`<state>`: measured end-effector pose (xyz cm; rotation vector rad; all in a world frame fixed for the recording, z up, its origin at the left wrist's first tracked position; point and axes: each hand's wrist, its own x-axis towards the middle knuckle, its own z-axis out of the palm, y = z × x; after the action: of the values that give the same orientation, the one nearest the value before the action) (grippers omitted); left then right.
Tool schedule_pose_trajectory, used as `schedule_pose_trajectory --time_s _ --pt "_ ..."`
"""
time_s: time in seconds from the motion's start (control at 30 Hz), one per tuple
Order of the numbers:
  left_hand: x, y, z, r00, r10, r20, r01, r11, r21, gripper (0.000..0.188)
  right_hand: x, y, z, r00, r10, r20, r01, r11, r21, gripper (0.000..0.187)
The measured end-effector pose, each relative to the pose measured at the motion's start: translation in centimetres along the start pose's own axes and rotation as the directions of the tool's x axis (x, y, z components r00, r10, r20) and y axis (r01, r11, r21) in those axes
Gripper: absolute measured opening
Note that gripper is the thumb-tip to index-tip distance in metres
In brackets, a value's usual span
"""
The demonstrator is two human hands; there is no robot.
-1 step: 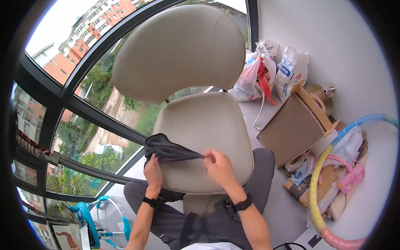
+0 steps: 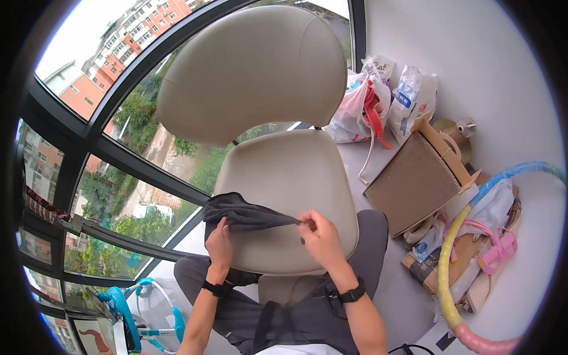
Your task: The person sits on the floor and assembles a blue and black cushion by hand. They manipulate the fabric, tucking and folding the edges to fit the cushion cover onto the foam insert, and then smooth the surface.
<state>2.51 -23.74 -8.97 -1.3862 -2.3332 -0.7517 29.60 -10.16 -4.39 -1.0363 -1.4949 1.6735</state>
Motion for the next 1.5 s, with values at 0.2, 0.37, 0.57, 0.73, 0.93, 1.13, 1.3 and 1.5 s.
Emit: schedule_pose_trajectory --time_s 0.2,0.37,0.57,0.73,0.93,1.13,1.3,1.5 --pt "-2.9 12.3 -2.3 0.793 0.551 0.258 -0.348 0.759 -0.551 0.020 -4.8 -0.9 -8.2 0.838 -0.019 -0.545 0.141 0.973 0.183 0.011" --pt "-5.1 15.8 -1.7 0.627 0.651 0.427 -0.379 0.734 -0.564 0.028 -6.6 0.0 -8.4 0.835 0.036 -0.548 0.049 0.989 0.139 0.023" --pt "-3.8 12.0 -2.0 0.793 0.470 0.389 -0.263 0.839 -0.477 0.057 -7.2 -0.1 -4.6 0.925 -0.151 -0.347 0.007 0.923 -0.384 0.022" --pt "-5.1 9.7 -4.0 0.860 0.292 0.418 -0.177 0.939 -0.294 0.075 -6.4 1.4 1.7 0.981 -0.141 0.137 0.191 0.531 -0.826 0.060" --pt "-6.9 5.3 -5.6 0.871 0.093 0.483 0.062 0.954 -0.295 0.066 -7.2 3.1 8.9 0.906 -0.161 0.390 0.422 0.314 -0.851 0.060" --pt "-7.1 3.9 -6.1 0.884 -0.077 0.460 0.322 0.815 -0.483 0.054 -6.7 2.7 8.9 0.911 -0.198 0.361 0.411 0.499 -0.763 0.047" --pt "-6.4 5.2 -5.7 0.796 -0.182 0.578 0.462 0.799 -0.385 0.031 -7.0 0.9 8.5 0.886 -0.210 0.413 0.461 0.499 -0.734 0.036" --pt "-4.6 7.2 -7.3 0.984 0.118 0.132 -0.042 0.879 -0.474 0.021 -6.0 -3.0 7.4 0.838 -0.426 0.341 0.539 0.738 -0.405 0.027"
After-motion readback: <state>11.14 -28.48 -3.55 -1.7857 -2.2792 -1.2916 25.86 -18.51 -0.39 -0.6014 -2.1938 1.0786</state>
